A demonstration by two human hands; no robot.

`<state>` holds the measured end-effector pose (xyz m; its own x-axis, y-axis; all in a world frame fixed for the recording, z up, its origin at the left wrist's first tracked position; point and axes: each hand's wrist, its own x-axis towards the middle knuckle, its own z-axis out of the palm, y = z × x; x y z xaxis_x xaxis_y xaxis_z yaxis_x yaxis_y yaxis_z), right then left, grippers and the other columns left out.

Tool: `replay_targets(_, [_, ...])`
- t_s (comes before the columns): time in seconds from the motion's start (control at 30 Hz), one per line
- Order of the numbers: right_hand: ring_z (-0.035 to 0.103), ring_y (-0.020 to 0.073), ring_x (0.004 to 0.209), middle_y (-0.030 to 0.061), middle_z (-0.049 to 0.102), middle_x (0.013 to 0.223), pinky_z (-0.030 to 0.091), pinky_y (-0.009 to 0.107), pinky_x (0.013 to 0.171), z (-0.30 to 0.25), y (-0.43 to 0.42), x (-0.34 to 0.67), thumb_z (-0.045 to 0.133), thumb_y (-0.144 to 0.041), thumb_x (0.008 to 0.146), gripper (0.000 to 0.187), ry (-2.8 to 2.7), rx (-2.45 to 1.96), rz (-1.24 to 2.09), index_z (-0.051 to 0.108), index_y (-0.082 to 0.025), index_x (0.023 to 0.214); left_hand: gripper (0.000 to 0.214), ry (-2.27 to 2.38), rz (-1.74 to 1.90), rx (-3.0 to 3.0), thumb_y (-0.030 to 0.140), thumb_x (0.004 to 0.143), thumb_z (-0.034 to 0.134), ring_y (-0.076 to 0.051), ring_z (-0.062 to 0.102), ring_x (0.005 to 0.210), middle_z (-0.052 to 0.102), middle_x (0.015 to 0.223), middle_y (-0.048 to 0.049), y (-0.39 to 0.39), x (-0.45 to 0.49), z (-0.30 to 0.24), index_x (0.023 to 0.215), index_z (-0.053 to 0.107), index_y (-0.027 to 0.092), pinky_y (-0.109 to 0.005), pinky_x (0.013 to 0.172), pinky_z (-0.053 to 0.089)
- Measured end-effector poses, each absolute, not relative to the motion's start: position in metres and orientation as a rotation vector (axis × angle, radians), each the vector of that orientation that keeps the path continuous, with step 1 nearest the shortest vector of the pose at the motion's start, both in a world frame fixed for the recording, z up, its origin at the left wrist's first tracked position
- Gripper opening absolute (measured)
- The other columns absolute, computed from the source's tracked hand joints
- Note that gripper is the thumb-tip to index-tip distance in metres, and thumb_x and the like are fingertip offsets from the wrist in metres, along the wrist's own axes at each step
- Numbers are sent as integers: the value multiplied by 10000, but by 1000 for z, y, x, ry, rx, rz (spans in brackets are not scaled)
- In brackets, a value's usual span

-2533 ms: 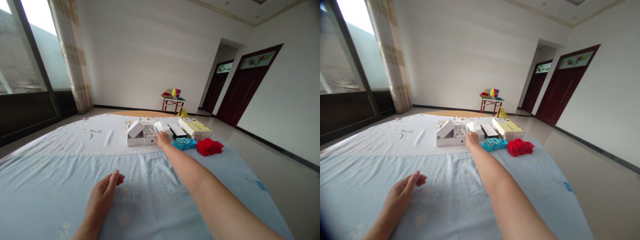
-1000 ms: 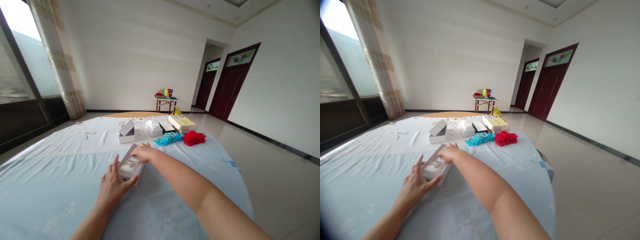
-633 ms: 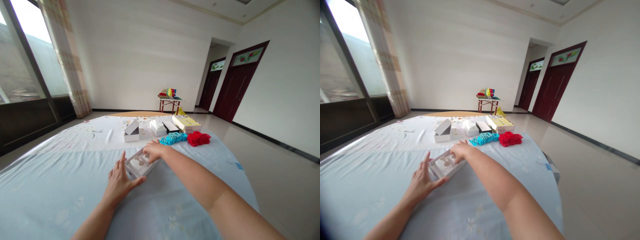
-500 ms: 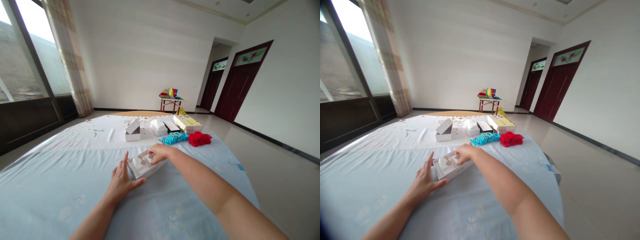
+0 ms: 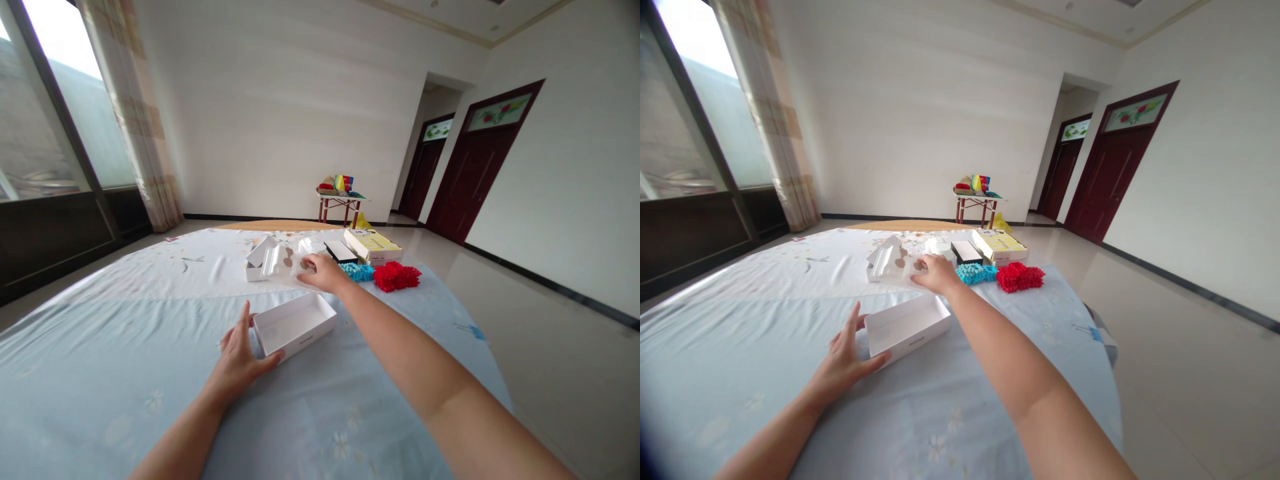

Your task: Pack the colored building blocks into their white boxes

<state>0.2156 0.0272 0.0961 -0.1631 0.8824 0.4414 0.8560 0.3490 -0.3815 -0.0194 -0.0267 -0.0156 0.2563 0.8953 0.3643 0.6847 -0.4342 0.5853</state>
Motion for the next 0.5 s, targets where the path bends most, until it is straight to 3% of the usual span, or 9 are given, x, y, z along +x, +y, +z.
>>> replay_targets(0.1, [557,248,959,51,648,968,416,348,794,88,42,202,638,-416,678,305,-2097,-1685,4,638,-226,916,1047,1441,927,2239,518,667,594,-298,400,1190,449,1266,-141,-26,-20,-15,1429,-48,196,-483,991,260])
replay_targets(0.27, [542,286,1027,74,640,1069,418,394,825,71,65,171,624,-442,691,387,-2247,-1778,5,629,-242,1022,1004,1398,918,2288,484,697,574,-296,387,1211,443,1277,-149,-25,-20,-14,1429,-49,194,-488,1005,244])
replay_targets(0.5, [511,261,1090,66,621,1122,416,369,869,62,81,140,640,-474,694,457,-2289,-1706,57,596,-260,1096,1006,1376,933,2340,477,686,583,-304,416,1199,472,1256,-148,-21,-22,-16,1429,-39,208,-500,991,266])
